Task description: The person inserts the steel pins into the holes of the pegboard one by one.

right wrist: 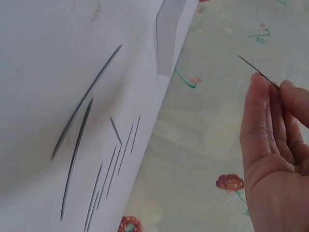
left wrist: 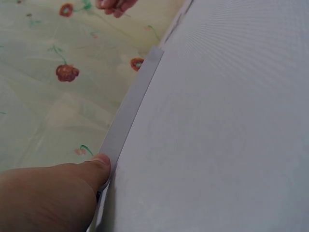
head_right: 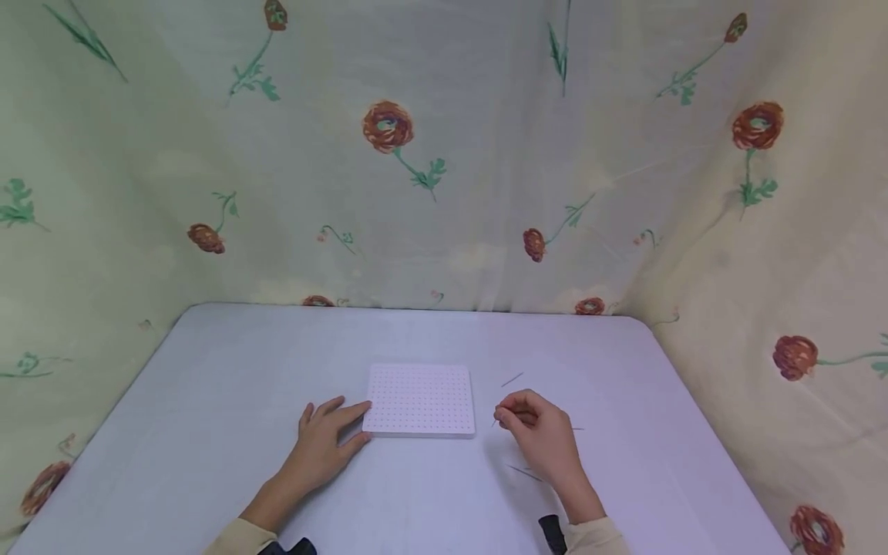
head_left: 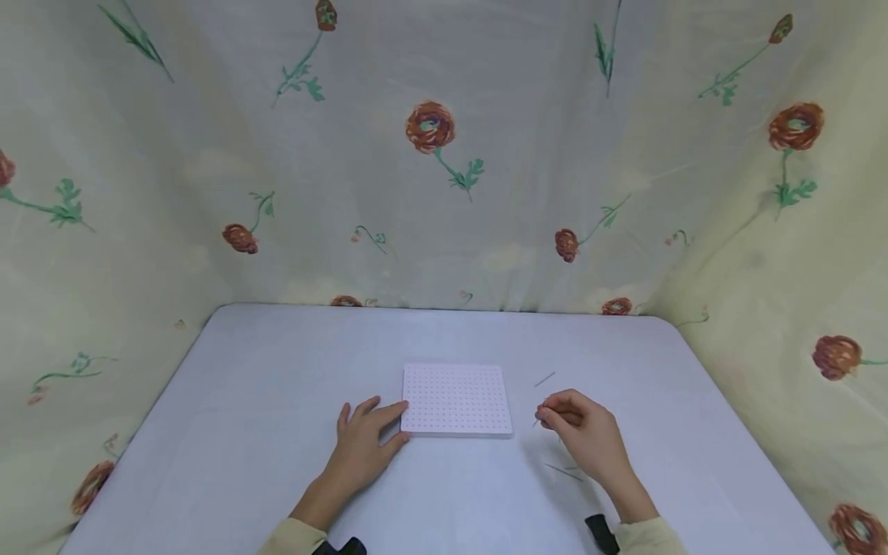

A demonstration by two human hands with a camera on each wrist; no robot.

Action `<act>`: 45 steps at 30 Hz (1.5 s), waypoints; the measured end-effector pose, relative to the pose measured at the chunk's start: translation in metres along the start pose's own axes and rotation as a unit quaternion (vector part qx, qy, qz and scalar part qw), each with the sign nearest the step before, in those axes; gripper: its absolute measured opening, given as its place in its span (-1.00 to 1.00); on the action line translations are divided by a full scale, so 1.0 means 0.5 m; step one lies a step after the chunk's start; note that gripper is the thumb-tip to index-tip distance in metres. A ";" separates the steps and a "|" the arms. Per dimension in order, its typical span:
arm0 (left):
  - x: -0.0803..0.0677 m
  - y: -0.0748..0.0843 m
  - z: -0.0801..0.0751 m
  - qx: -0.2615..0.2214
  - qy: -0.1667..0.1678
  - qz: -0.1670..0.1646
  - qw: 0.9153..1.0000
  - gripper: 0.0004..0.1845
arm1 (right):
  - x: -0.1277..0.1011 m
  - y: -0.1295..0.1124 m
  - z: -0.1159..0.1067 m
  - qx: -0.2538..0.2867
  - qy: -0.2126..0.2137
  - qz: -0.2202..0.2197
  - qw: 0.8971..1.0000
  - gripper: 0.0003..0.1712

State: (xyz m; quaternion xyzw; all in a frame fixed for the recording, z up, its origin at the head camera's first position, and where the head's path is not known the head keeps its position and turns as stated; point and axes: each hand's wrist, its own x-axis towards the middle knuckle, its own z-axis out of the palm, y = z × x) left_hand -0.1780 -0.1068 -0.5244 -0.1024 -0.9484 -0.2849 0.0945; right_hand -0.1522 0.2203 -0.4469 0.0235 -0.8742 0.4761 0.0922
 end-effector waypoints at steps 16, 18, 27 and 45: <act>0.006 -0.002 -0.009 -0.006 -0.003 0.019 1.000 -0.45 | 0.082 -0.065 0.095 0.059 -0.001 -0.078 0.995 -0.93; 0.006 -0.002 -0.009 -0.007 -0.005 0.022 1.000 -0.45 | 0.092 -0.071 0.107 0.059 -0.003 -0.091 0.994 -0.92; 0.006 -0.005 -0.004 0.002 -0.013 0.029 1.000 -0.45 | 0.130 -0.084 0.154 0.056 -0.022 -0.088 0.994 -0.91; 0.006 -0.016 -0.014 0.007 -0.001 0.028 1.000 -0.50 | 0.202 -0.121 0.250 0.010 -0.034 -0.116 0.993 -0.96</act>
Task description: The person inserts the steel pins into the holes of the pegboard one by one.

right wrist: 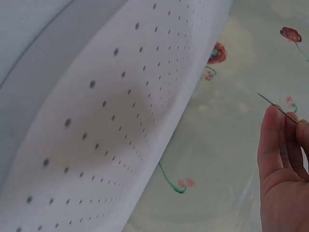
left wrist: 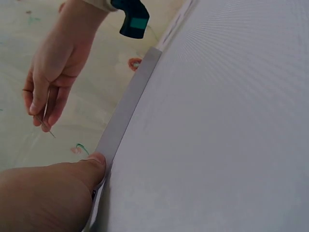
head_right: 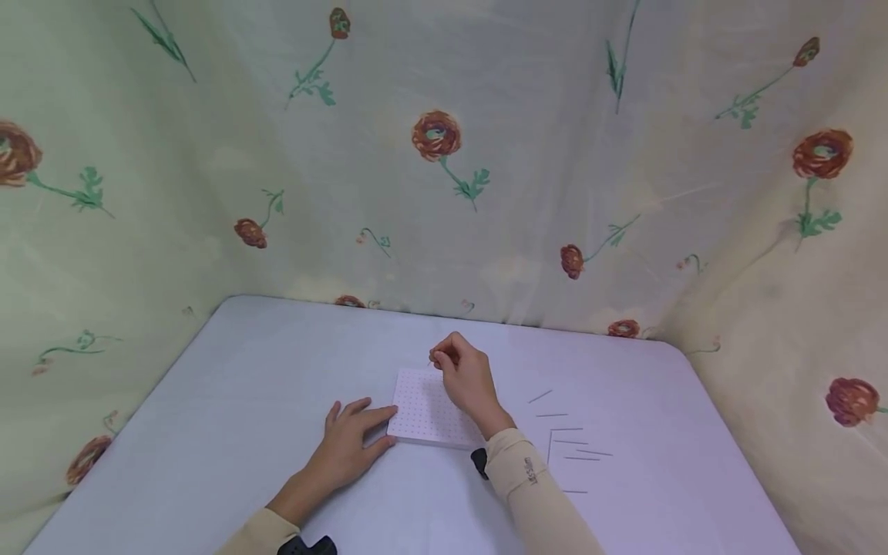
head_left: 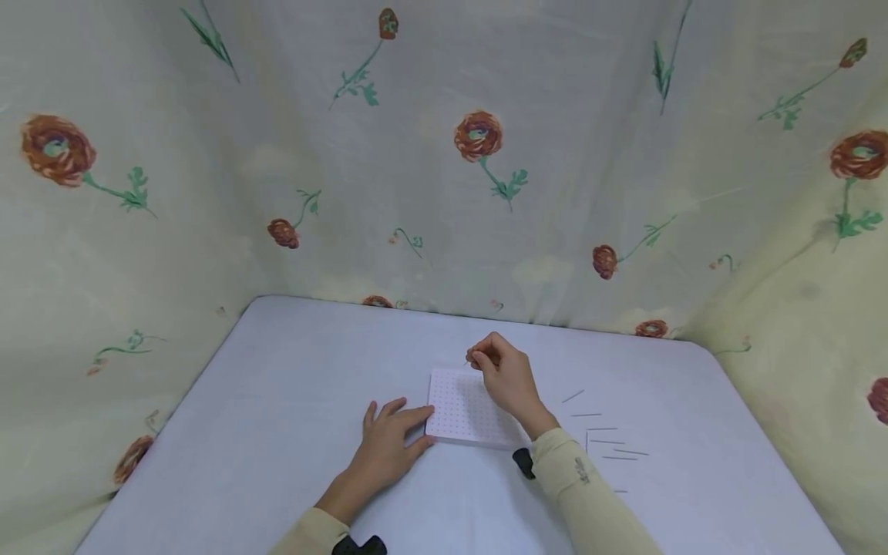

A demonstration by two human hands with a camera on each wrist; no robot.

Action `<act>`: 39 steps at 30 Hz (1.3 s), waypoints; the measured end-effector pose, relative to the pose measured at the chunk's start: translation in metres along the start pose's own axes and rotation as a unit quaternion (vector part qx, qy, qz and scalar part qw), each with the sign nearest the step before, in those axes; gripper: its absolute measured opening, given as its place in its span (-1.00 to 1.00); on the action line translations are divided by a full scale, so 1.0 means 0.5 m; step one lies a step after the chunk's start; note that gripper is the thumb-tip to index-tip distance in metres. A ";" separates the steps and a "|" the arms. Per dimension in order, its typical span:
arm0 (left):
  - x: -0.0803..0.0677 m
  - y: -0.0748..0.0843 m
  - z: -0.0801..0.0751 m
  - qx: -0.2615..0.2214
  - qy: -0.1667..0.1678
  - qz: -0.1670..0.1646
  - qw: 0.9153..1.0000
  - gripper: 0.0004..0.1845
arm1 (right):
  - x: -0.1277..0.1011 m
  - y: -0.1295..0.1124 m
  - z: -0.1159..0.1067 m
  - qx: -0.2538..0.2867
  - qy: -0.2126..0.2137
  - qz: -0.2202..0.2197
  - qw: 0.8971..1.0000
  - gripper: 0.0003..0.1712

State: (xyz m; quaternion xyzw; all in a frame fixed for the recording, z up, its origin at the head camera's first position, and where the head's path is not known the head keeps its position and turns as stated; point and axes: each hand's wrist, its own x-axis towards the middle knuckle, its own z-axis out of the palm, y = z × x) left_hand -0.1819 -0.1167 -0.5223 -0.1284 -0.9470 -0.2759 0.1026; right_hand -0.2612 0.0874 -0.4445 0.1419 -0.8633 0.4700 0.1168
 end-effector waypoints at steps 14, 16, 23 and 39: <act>0.003 0.002 -0.005 0.007 -0.006 -0.002 1.000 -0.51 | 0.024 0.007 0.030 -0.028 -0.016 0.018 0.999 -0.95; 0.003 0.001 -0.005 0.008 -0.004 -0.002 1.000 -0.51 | 0.025 0.009 0.034 -0.030 -0.017 0.022 0.999 -0.96; -0.001 -0.007 -0.001 0.008 0.000 0.002 1.000 -0.51 | 0.026 0.019 0.046 -0.031 -0.032 0.048 0.998 -0.94; 0.002 -0.011 -0.002 0.006 0.004 0.011 1.000 -0.52 | 0.032 0.040 0.065 -0.079 -0.049 0.056 0.994 -0.92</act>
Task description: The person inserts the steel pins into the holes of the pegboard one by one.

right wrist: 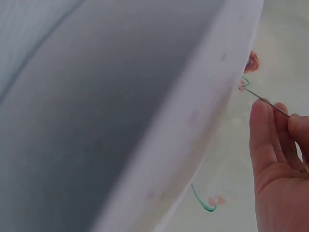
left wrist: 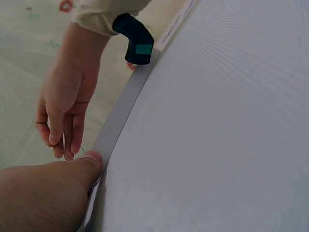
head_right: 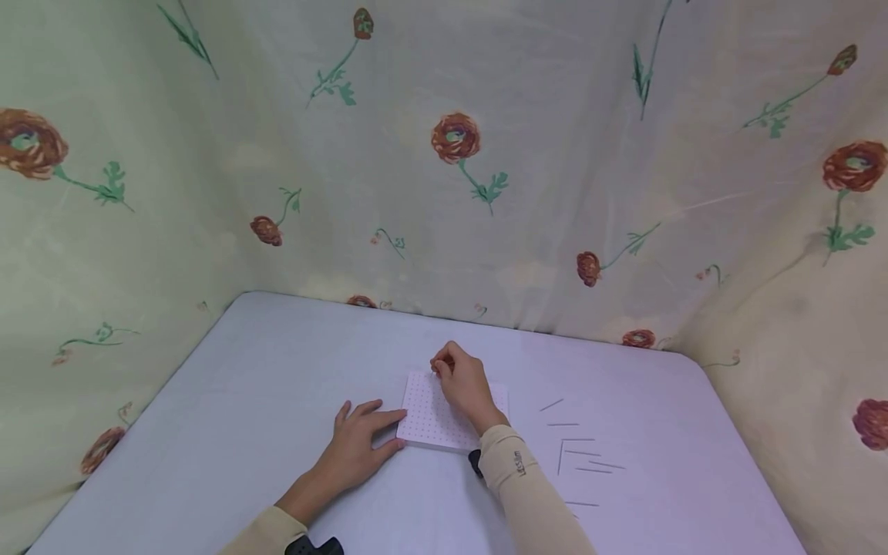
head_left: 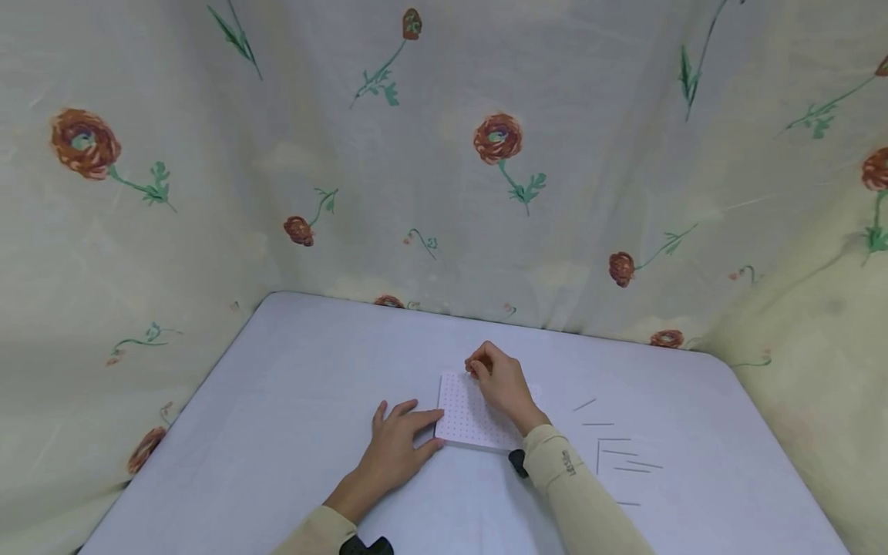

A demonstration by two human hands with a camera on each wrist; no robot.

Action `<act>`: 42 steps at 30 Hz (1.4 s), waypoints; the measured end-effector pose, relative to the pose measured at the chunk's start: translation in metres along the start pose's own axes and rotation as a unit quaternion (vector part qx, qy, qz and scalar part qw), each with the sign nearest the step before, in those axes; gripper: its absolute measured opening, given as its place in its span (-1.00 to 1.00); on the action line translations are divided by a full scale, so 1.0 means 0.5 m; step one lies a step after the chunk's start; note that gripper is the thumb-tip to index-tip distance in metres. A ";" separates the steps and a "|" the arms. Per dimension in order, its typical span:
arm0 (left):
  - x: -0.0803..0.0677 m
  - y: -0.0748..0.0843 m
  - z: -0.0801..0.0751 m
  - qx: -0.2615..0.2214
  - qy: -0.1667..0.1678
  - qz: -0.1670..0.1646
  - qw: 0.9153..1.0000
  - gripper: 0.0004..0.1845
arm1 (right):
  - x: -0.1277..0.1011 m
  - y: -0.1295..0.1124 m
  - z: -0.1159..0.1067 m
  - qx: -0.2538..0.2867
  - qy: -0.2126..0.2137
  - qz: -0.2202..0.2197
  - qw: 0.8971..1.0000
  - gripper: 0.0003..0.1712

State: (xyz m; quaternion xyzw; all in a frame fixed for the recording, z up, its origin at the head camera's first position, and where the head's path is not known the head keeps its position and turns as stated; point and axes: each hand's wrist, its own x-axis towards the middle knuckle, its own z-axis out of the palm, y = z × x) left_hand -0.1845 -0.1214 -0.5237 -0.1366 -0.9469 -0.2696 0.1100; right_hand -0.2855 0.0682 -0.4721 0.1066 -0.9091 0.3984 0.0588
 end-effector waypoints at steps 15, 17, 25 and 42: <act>-0.001 -0.001 0.001 -0.005 -0.005 -0.003 1.000 -0.51 | -0.003 0.003 0.006 -0.013 -0.007 -0.004 1.000 -0.92; -0.001 -0.002 0.001 -0.006 -0.004 -0.004 1.000 -0.52 | -0.004 0.004 0.007 -0.017 -0.012 -0.001 1.000 -0.92; -0.001 -0.002 0.001 -0.009 -0.002 0.000 1.000 -0.52 | -0.006 0.006 0.012 -0.027 -0.027 0.009 0.999 -0.93; 0.001 0.000 0.002 -0.008 0.010 0.006 1.000 -0.53 | -0.003 0.010 0.003 -0.027 -0.053 0.024 0.998 -0.89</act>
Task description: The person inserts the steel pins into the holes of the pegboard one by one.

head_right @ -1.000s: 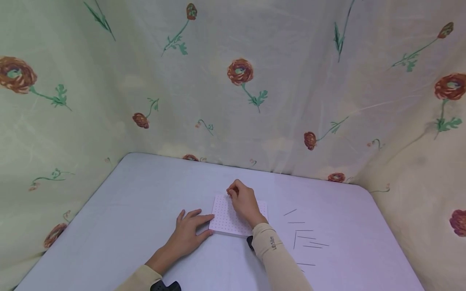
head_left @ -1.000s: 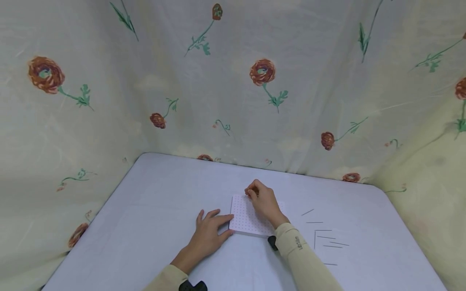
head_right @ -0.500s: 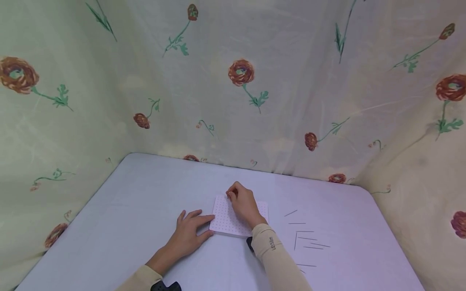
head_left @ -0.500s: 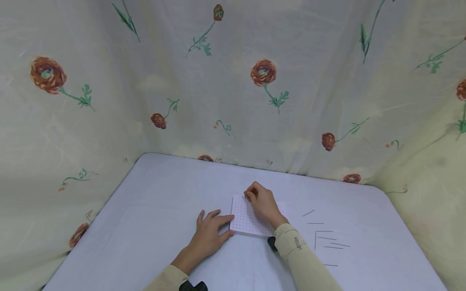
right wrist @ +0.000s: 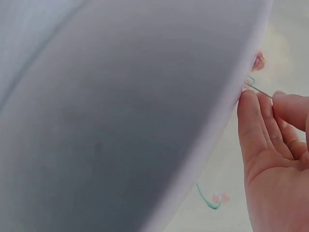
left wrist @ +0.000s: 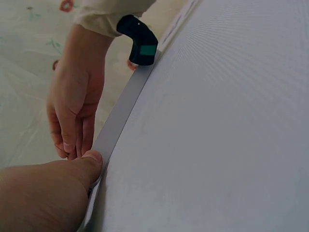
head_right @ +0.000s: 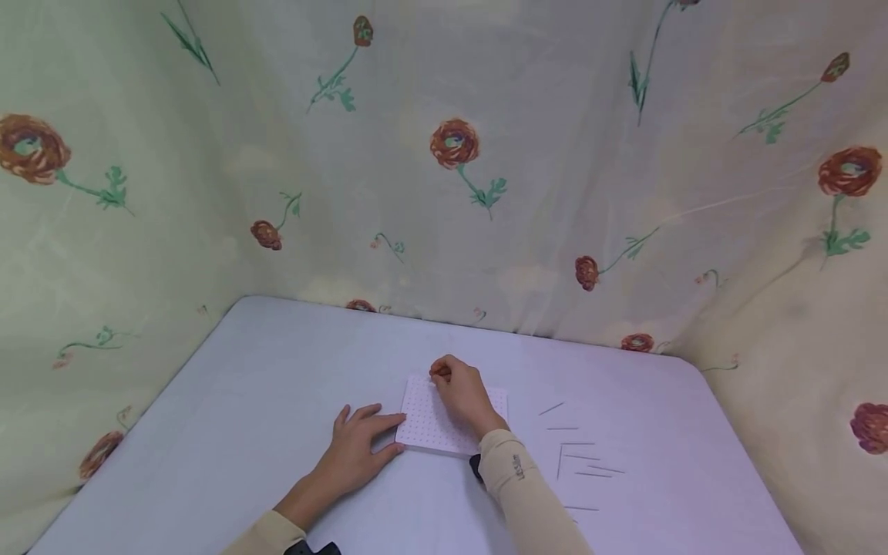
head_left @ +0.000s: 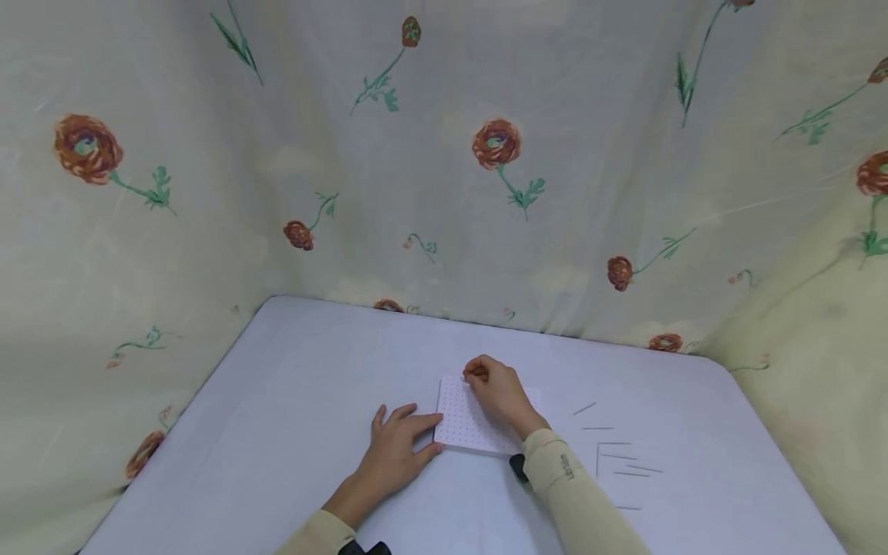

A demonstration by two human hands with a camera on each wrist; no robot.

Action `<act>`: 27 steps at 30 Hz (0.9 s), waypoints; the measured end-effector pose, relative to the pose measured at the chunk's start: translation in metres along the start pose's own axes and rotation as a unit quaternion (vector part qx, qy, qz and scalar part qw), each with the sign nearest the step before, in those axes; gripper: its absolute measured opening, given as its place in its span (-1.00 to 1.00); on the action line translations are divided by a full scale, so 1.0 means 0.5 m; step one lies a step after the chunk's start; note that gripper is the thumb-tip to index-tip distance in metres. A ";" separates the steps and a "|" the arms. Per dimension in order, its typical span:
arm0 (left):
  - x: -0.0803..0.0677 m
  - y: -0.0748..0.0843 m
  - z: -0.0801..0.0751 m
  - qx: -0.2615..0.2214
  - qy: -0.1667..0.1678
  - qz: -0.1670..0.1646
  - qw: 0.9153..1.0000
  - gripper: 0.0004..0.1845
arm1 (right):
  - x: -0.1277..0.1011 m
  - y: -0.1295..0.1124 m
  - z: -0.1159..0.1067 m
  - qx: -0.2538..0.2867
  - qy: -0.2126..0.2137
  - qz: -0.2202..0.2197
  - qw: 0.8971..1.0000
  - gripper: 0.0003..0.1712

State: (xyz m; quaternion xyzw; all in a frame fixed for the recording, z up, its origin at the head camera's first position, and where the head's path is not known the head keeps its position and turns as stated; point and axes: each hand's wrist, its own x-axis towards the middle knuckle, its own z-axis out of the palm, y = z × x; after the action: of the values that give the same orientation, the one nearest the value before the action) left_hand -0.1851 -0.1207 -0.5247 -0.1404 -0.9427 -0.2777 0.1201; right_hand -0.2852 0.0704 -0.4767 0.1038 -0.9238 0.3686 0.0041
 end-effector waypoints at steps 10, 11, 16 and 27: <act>-0.007 0.004 0.000 0.002 -0.015 -0.005 1.000 -0.51 | -0.018 0.024 -0.016 0.000 0.008 0.014 1.000 -0.78; -0.007 0.003 -0.001 0.004 -0.013 -0.004 1.000 -0.51 | -0.021 0.026 -0.019 -0.001 0.013 0.011 1.000 -0.78; -0.005 0.001 -0.004 0.005 -0.003 0.000 1.000 -0.51 | -0.036 0.030 -0.042 -0.013 0.033 -0.012 0.999 -0.78; -0.004 0.002 0.003 -0.003 0.001 -0.007 1.000 -0.51 | -0.089 0.031 -0.107 -0.025 0.050 -0.048 0.997 -0.73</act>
State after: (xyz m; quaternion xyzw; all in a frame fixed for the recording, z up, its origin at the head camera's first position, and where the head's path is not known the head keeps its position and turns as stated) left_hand -0.1832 -0.1196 -0.5261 -0.1341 -0.9428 -0.2812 0.1186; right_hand -0.2486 0.1261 -0.4522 0.1294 -0.9252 0.3496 0.0703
